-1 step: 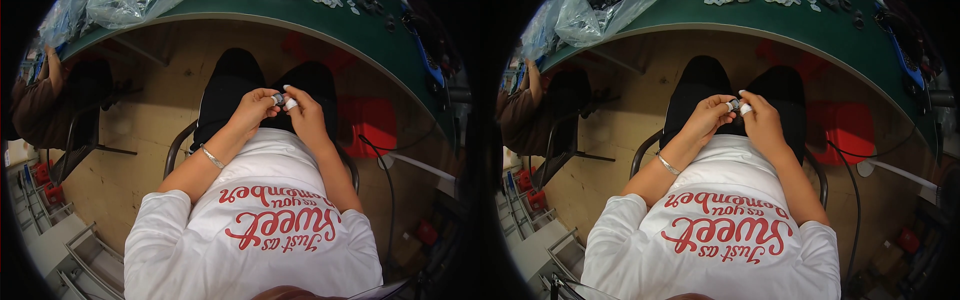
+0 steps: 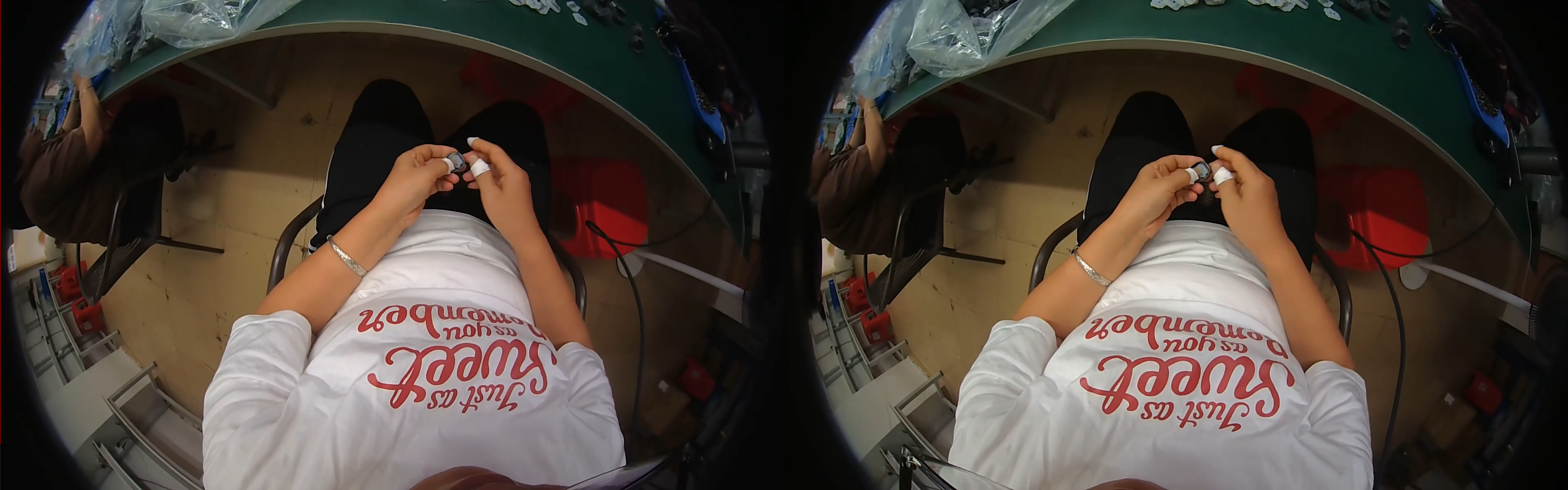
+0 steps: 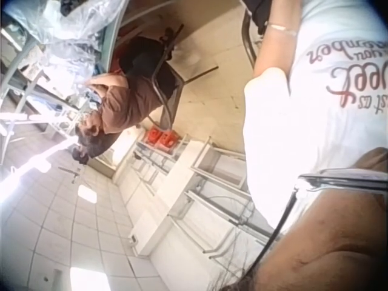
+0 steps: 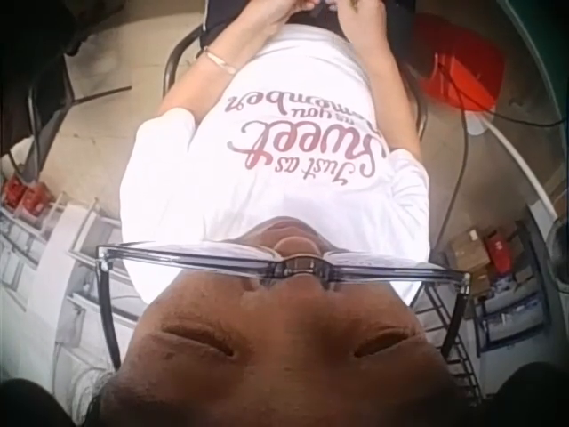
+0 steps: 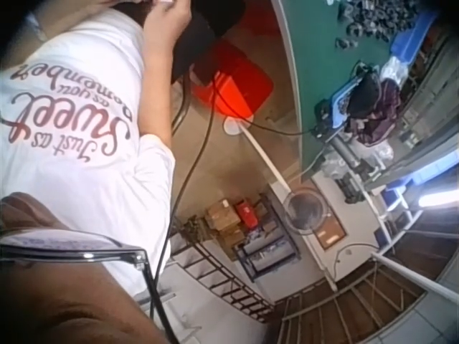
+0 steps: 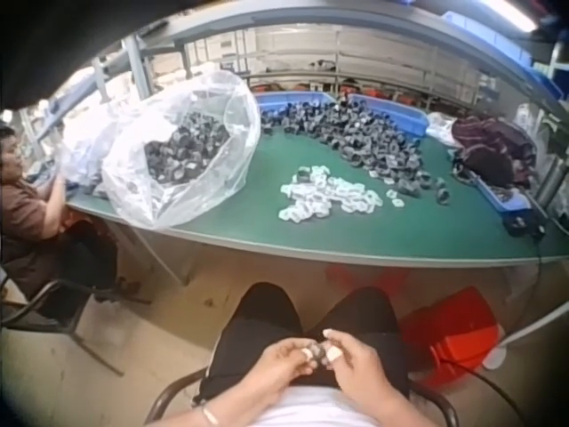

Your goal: The person assembles small plastic components by inserting white pieces into grey parts by hand.

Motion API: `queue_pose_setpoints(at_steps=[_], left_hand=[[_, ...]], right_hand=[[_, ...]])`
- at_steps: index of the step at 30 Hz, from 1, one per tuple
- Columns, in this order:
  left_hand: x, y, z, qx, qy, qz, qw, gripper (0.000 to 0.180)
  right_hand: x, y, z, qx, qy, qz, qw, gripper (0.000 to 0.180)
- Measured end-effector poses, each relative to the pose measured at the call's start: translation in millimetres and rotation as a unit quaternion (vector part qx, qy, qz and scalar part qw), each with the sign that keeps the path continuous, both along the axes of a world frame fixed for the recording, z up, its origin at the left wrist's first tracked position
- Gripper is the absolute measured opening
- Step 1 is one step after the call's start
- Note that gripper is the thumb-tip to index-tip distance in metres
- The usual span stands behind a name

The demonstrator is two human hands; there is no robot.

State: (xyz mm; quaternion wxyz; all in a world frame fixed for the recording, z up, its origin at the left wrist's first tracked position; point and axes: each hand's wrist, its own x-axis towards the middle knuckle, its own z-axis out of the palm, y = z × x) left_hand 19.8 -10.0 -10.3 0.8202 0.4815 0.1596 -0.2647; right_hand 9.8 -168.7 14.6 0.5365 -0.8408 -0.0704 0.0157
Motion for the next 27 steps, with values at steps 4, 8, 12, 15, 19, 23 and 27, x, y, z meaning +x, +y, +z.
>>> queue_pose_setpoints(at_steps=[4,8,12,15,19,23,27], left_hand=[[-3,4,3,0.001,-0.009,0.008,1.0,0.021],[-7,1,-2,-0.008,-0.011,0.008,1.0,0.019],[-8,-10,-14,0.058,-0.038,0.0,0.998,0.016],[-16,-16,-7,0.099,-0.13,0.029,0.986,0.013],[-18,-13,3,0.121,-0.147,0.025,0.981,0.016],[-15,-9,8,0.059,-0.112,-0.01,0.992,0.016],[-15,-12,4,0.115,-0.144,-0.026,0.983,0.016]], right_hand=[[6,2,-7,0.147,0.152,-0.017,0.977,0.015],[2,-5,-22,0.16,0.118,0.013,0.98,0.013],[0,-8,-21,0.196,0.179,-0.001,0.964,0.012],[-2,-6,-15,0.221,0.195,-0.005,0.956,0.012],[-1,-7,-8,0.237,0.189,-0.006,0.953,0.012],[-3,-11,-8,0.235,0.194,-0.001,0.952,0.012],[-5,-12,-10,0.246,0.2,0.007,0.948,0.013]])
